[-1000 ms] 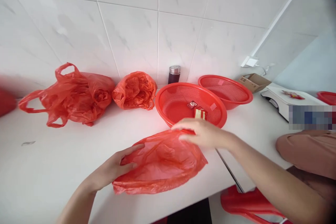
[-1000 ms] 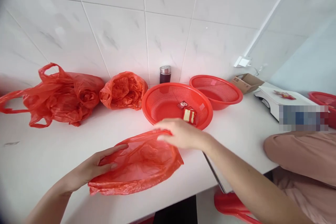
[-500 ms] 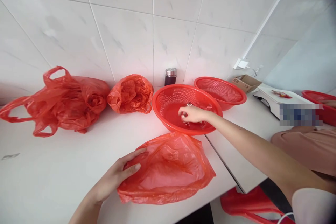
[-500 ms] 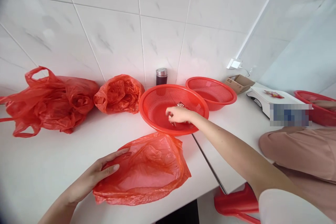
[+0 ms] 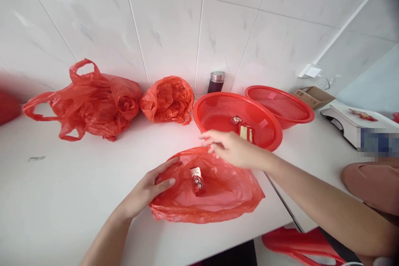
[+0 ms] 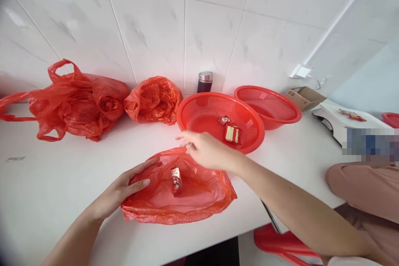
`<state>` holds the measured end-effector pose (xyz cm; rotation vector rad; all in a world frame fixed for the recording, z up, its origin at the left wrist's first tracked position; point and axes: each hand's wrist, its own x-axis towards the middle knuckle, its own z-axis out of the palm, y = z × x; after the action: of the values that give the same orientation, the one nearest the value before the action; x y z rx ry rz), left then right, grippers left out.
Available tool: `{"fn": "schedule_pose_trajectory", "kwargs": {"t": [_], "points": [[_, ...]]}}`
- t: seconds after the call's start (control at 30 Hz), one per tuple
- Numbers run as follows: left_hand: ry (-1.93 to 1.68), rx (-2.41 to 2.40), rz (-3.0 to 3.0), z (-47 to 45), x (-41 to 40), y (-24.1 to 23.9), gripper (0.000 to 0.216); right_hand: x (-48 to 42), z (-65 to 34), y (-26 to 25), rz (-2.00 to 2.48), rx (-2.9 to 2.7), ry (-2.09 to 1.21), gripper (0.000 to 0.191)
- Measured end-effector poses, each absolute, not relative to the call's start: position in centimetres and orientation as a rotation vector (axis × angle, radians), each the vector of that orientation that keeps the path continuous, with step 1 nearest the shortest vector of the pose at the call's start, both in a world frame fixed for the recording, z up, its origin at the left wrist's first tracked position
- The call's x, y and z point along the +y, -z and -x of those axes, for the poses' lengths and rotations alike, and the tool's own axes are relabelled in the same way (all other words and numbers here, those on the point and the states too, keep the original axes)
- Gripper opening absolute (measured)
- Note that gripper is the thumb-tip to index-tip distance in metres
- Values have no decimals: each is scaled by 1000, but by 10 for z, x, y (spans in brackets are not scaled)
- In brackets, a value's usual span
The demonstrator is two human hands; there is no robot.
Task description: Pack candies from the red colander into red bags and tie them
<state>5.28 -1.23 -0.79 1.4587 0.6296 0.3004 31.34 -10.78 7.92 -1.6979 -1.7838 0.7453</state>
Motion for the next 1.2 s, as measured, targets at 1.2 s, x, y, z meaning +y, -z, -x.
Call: {"fn": "schedule_pose_trajectory", "kwargs": {"t": [1.2], "points": [[-436,486,-1263,-49,-9,17,50,-113,-261,-32,714,-839,-1777,44]]}}
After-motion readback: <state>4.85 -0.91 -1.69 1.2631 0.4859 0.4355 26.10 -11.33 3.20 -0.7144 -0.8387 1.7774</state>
